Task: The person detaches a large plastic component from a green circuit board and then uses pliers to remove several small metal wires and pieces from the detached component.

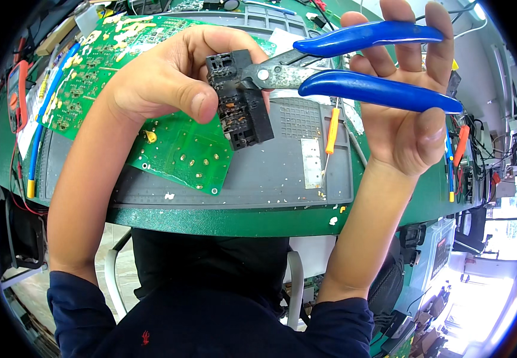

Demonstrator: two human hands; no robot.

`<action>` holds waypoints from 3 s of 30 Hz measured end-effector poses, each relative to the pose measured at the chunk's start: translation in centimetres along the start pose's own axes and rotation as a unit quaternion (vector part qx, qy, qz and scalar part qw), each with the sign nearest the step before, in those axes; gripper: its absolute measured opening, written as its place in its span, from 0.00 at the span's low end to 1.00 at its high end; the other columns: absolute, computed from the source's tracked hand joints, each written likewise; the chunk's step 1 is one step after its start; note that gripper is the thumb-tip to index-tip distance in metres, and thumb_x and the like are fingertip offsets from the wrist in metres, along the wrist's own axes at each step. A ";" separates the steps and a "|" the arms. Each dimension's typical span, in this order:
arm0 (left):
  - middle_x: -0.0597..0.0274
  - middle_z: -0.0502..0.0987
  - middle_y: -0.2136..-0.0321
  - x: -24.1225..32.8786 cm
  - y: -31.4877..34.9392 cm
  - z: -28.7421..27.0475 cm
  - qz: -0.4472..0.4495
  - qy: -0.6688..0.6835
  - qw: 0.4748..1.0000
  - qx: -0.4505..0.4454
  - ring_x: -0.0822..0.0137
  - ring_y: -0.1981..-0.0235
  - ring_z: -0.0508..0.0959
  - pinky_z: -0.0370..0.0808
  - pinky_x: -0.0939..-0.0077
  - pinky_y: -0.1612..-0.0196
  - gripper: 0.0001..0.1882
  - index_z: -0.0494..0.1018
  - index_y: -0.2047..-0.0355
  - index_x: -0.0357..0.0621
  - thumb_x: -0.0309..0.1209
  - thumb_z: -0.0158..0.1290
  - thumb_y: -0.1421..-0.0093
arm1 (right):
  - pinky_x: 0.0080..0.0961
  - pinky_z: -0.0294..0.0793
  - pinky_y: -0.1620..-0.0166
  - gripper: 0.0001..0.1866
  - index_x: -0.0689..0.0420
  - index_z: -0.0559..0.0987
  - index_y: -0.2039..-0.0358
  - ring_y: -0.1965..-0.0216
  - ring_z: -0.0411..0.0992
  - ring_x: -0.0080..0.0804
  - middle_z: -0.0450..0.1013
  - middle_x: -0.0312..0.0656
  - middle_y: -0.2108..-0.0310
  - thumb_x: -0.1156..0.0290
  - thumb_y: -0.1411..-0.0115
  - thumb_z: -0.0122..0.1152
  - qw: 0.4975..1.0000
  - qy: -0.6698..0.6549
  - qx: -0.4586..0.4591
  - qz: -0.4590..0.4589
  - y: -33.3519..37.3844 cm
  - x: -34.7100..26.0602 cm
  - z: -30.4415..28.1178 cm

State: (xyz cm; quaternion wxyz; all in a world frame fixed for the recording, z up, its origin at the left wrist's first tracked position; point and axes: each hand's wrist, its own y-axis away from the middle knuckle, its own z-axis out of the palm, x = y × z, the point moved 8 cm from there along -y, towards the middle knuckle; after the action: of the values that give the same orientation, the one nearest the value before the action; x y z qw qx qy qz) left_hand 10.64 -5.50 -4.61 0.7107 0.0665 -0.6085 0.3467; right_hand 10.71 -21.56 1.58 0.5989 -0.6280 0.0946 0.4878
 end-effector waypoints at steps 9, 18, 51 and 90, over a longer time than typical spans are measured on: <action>0.53 0.75 0.68 0.1 0.0 0.1 0.004 -0.005 1.000 -0.006 0.69 0.67 0.76 0.72 0.79 0.61 0.31 0.67 0.60 0.35 0.33 0.66 0.65 | 0.28 0.66 0.52 0.45 0.54 0.55 0.46 0.47 0.57 0.49 0.56 0.47 0.47 0.61 0.64 0.70 1.000 0.011 0.000 0.003 0.0 0.0 -0.1; 0.53 0.75 0.68 0.0 -0.1 0.2 0.003 0.002 1.000 -0.011 0.68 0.67 0.76 0.73 0.78 0.61 0.31 0.67 0.60 0.35 0.32 0.66 0.65 | 0.28 0.64 0.51 0.46 0.54 0.55 0.46 0.47 0.57 0.49 0.56 0.47 0.46 0.61 0.64 0.70 1.000 0.001 -0.002 0.000 0.1 0.1 -0.1; 0.49 0.73 0.66 -0.8 0.2 0.3 -0.081 -0.011 0.996 -0.024 0.60 0.63 0.75 0.73 0.67 0.60 0.32 0.66 0.60 0.33 0.35 0.66 0.65 | 0.32 0.64 0.50 0.48 0.57 0.51 0.44 0.47 0.57 0.50 0.55 0.50 0.46 0.55 0.61 0.67 1.000 0.009 -0.016 0.019 0.0 0.1 -0.3; 0.63 0.72 0.75 -1.5 0.3 -0.4 -0.116 -0.057 0.991 0.024 0.69 0.72 0.76 0.75 0.76 0.66 0.30 0.69 0.71 0.35 0.38 0.69 0.73 | 0.32 0.63 0.50 0.49 0.58 0.51 0.44 0.50 0.62 0.48 0.57 0.51 0.47 0.50 0.62 0.66 0.999 0.050 -0.011 0.020 -0.2 0.4 0.1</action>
State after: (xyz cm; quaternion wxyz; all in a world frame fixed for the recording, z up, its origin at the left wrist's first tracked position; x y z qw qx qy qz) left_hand 10.77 -5.72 -6.18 0.7084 0.1736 -0.6276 0.2723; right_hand 11.01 -21.25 1.39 0.5765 -0.6563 0.1310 0.4688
